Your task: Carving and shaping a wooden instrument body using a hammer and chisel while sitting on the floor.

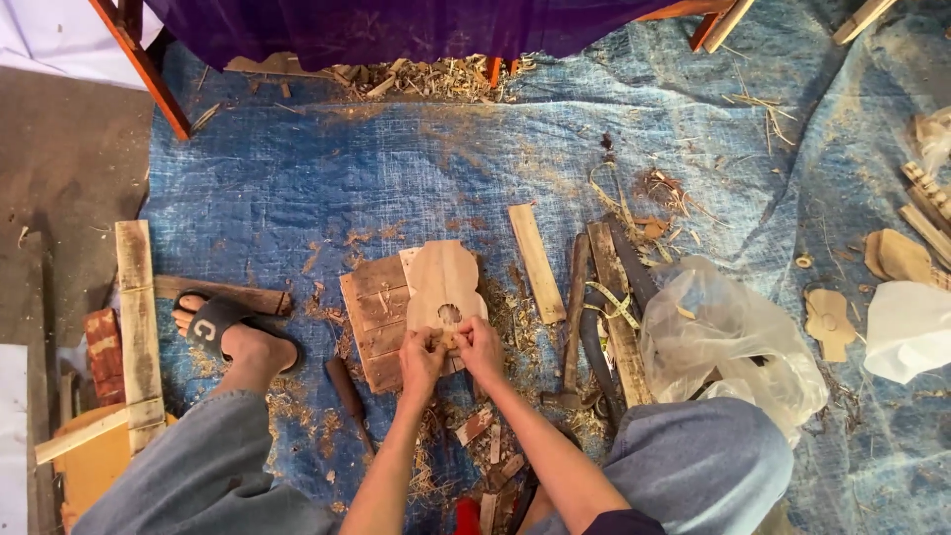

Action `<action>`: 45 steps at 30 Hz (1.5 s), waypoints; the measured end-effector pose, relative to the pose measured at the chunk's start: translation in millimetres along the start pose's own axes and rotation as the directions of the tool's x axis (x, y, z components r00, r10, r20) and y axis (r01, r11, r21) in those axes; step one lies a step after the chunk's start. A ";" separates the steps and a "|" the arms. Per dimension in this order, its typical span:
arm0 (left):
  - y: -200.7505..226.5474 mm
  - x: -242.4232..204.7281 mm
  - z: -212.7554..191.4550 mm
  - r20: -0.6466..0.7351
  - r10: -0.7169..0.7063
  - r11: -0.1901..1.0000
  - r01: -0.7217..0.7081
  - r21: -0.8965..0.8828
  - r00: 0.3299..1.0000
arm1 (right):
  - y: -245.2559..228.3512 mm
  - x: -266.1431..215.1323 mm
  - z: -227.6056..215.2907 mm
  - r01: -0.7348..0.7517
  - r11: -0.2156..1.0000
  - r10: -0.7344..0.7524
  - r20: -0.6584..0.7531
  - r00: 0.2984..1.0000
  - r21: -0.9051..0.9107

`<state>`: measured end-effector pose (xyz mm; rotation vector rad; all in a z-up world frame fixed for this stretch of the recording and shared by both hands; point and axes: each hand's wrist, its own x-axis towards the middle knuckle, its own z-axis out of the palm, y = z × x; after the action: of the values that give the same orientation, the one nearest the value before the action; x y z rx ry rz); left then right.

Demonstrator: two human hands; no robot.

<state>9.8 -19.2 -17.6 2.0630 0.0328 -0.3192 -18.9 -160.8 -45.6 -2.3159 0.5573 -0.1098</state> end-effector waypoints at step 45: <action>-37.3 13.5 37.0 -0.053 -0.098 0.992 0.093 -0.088 0.994 | 42.7 -9.7 -188.2 -0.116 0.992 0.081 0.447 0.891 0.053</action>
<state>9.1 -34.2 -69.8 1.9892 0.1771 -0.3124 -87.7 -305.7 62.0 -2.1330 0.4230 0.4318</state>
